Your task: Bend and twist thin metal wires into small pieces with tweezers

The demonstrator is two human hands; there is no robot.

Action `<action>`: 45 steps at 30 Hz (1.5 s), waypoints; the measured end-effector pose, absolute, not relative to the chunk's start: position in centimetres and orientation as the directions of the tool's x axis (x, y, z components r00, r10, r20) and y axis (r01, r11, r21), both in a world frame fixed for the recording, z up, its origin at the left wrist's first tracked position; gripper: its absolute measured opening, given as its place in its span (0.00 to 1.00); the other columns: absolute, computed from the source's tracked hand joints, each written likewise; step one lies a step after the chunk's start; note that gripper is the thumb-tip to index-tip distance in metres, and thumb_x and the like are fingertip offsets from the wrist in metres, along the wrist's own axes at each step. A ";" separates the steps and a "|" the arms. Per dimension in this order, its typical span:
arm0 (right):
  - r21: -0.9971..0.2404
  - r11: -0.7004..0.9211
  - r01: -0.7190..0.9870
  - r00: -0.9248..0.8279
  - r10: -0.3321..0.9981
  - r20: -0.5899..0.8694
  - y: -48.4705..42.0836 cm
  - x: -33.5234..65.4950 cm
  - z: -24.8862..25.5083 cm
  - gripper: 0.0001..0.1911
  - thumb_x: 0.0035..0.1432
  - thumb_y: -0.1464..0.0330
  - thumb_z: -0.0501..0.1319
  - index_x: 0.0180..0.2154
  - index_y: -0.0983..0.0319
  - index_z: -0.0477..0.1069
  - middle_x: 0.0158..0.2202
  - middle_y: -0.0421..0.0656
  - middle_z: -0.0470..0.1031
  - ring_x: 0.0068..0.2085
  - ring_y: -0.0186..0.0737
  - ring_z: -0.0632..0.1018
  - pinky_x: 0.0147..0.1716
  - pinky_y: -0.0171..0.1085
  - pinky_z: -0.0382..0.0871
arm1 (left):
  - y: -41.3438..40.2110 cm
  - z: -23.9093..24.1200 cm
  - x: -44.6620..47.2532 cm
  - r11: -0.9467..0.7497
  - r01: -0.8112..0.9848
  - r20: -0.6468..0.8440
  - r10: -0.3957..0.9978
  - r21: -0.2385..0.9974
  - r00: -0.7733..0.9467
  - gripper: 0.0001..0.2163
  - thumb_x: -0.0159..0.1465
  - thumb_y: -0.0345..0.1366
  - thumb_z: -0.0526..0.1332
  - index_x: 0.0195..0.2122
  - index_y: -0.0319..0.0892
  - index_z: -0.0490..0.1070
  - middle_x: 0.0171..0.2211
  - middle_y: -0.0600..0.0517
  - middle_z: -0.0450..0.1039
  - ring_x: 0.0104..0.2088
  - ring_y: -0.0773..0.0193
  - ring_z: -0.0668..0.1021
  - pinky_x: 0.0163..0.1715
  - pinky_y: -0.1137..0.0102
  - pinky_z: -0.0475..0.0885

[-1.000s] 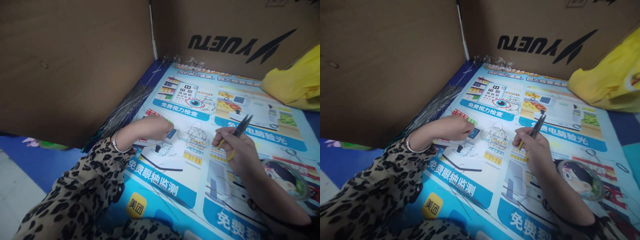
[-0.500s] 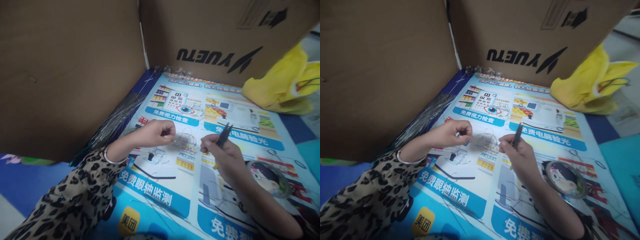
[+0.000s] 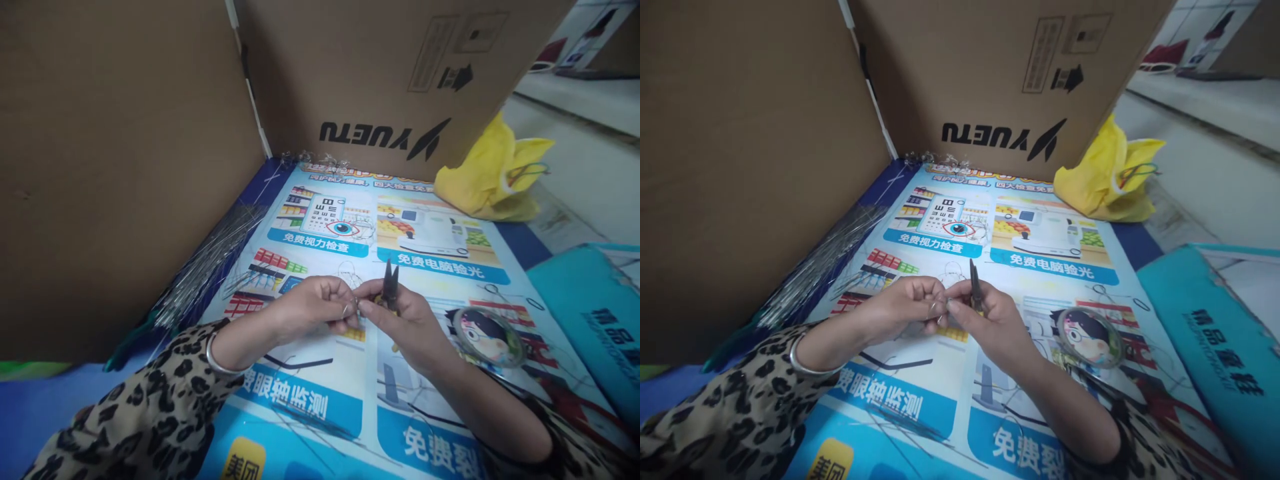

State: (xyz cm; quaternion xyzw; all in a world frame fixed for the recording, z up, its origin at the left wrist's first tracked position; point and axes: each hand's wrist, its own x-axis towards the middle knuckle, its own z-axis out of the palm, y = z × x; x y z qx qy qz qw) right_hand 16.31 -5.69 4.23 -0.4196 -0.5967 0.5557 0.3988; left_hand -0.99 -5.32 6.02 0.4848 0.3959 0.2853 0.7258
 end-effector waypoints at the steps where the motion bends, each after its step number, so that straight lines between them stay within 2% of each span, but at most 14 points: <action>1: -0.998 0.041 0.058 -0.330 0.944 0.019 -5.7 16.3 4.2 0.08 0.50 0.64 0.61 0.34 0.58 0.70 0.29 0.39 0.73 0.32 0.34 0.74 0.34 0.35 0.67 | -5.3 5.8 -1.0 0.405 -0.068 -0.307 0.783 0.912 0.541 0.07 0.55 0.33 0.60 0.27 0.36 0.64 0.24 0.52 0.70 0.20 0.76 0.70 0.23 0.77 0.64; 7: -0.997 0.013 0.070 -0.375 0.927 -0.014 -6.0 16.0 4.8 0.05 0.51 0.65 0.59 0.31 0.59 0.67 0.25 0.38 0.72 0.28 0.34 0.73 0.31 0.35 0.68 | -5.3 5.4 -1.0 0.465 -0.127 -0.307 0.741 0.876 0.598 0.07 0.54 0.33 0.62 0.27 0.35 0.66 0.24 0.52 0.71 0.20 0.76 0.71 0.24 0.78 0.65; 11: -0.977 0.068 0.201 -0.355 0.935 -0.008 -6.0 16.2 5.2 0.04 0.52 0.66 0.58 0.29 0.59 0.66 0.24 0.38 0.71 0.28 0.34 0.72 0.30 0.34 0.66 | -5.1 5.4 -1.3 0.442 -0.121 -0.280 0.732 0.889 0.621 0.09 0.57 0.37 0.59 0.29 0.35 0.68 0.27 0.49 0.73 0.24 0.72 0.74 0.26 0.76 0.67; 14: -0.932 0.149 0.329 -0.297 0.954 0.048 -5.8 16.4 5.2 0.02 0.51 0.68 0.58 0.28 0.59 0.67 0.25 0.38 0.71 0.28 0.33 0.71 0.29 0.33 0.65 | -4.9 5.5 -1.5 0.368 -0.114 -0.236 0.774 0.923 0.587 0.13 0.61 0.41 0.55 0.34 0.34 0.70 0.29 0.46 0.74 0.28 0.68 0.76 0.29 0.73 0.69; 16: -0.906 0.170 0.387 -0.299 0.953 0.051 -5.7 16.5 5.4 0.03 0.51 0.67 0.57 0.28 0.60 0.67 0.25 0.38 0.71 0.28 0.33 0.71 0.28 0.32 0.64 | -4.9 5.6 -1.5 0.292 -0.044 -0.216 0.793 0.955 0.570 0.13 0.60 0.41 0.56 0.36 0.34 0.70 0.29 0.47 0.74 0.29 0.68 0.76 0.31 0.73 0.69; 20: -0.896 0.150 0.419 -0.344 0.939 -0.003 -5.7 16.5 5.9 0.06 0.53 0.65 0.56 0.29 0.61 0.67 0.26 0.39 0.71 0.29 0.34 0.71 0.30 0.33 0.64 | -5.4 6.0 -1.1 0.083 0.119 -0.135 0.835 0.989 0.534 0.11 0.60 0.38 0.56 0.33 0.35 0.72 0.28 0.49 0.74 0.28 0.70 0.74 0.31 0.74 0.69; 24: -0.961 0.067 0.269 -0.299 0.954 -0.017 -5.7 16.8 6.0 0.11 0.55 0.60 0.54 0.34 0.61 0.66 0.32 0.40 0.71 0.35 0.35 0.72 0.36 0.35 0.65 | -5.7 6.2 -1.1 0.012 0.132 -0.060 0.928 0.991 0.367 0.10 0.59 0.38 0.56 0.33 0.37 0.73 0.28 0.50 0.76 0.28 0.69 0.75 0.30 0.74 0.70; 27: -0.992 -0.108 0.069 -0.336 0.933 -0.125 -6.0 16.8 6.0 0.15 0.58 0.56 0.50 0.40 0.60 0.64 0.34 0.42 0.71 0.38 0.37 0.73 0.37 0.38 0.67 | -5.6 6.0 -1.4 -0.006 0.028 -0.001 0.974 1.000 0.224 0.10 0.59 0.39 0.58 0.34 0.38 0.72 0.30 0.50 0.76 0.30 0.67 0.77 0.31 0.73 0.71; 30: -0.947 -0.318 -0.042 -0.474 0.841 -0.262 -7.0 16.1 5.8 0.17 0.58 0.55 0.49 0.41 0.60 0.62 0.30 0.43 0.72 0.31 0.38 0.75 0.30 0.38 0.68 | -5.5 5.8 -1.5 -0.065 -0.073 0.073 0.992 0.995 0.107 0.09 0.59 0.39 0.58 0.35 0.38 0.72 0.31 0.49 0.76 0.31 0.66 0.78 0.33 0.72 0.72; 33: -0.897 -0.440 -0.047 -0.588 0.738 -0.331 -8.2 15.1 5.3 0.17 0.57 0.55 0.50 0.32 0.63 0.62 0.24 0.43 0.72 0.22 0.35 0.73 0.22 0.35 0.65 | -5.5 5.5 -1.4 -0.095 -0.159 0.100 0.995 0.983 0.025 0.09 0.59 0.38 0.58 0.36 0.38 0.70 0.31 0.49 0.76 0.31 0.65 0.78 0.33 0.71 0.72; 35: -0.866 -0.496 -0.058 -0.655 0.674 -0.342 -8.8 14.5 4.9 0.20 0.58 0.55 0.48 0.27 0.65 0.62 0.20 0.44 0.72 0.19 0.34 0.72 0.19 0.32 0.61 | -5.6 5.3 -1.2 -0.095 -0.213 0.099 0.995 0.972 0.008 0.08 0.59 0.38 0.58 0.36 0.38 0.68 0.31 0.49 0.76 0.31 0.65 0.78 0.33 0.71 0.72; 39: -0.811 -0.572 -0.122 -0.747 0.591 -0.304 -9.5 14.0 4.3 0.21 0.59 0.57 0.48 0.25 0.66 0.63 0.18 0.45 0.72 0.18 0.34 0.72 0.18 0.32 0.60 | -5.7 5.0 -1.0 -0.069 -0.299 0.084 0.996 0.952 0.036 0.06 0.60 0.36 0.57 0.35 0.40 0.63 0.32 0.50 0.76 0.31 0.66 0.79 0.34 0.69 0.72; 45: -0.766 -0.615 -0.187 -0.772 0.574 -0.272 -9.4 14.1 4.0 0.20 0.60 0.58 0.46 0.25 0.66 0.62 0.17 0.44 0.71 0.16 0.34 0.72 0.15 0.30 0.58 | -6.1 4.8 -0.8 -0.151 -0.240 0.163 0.986 0.959 0.031 0.05 0.59 0.34 0.58 0.33 0.39 0.64 0.35 0.48 0.76 0.32 0.67 0.78 0.35 0.70 0.73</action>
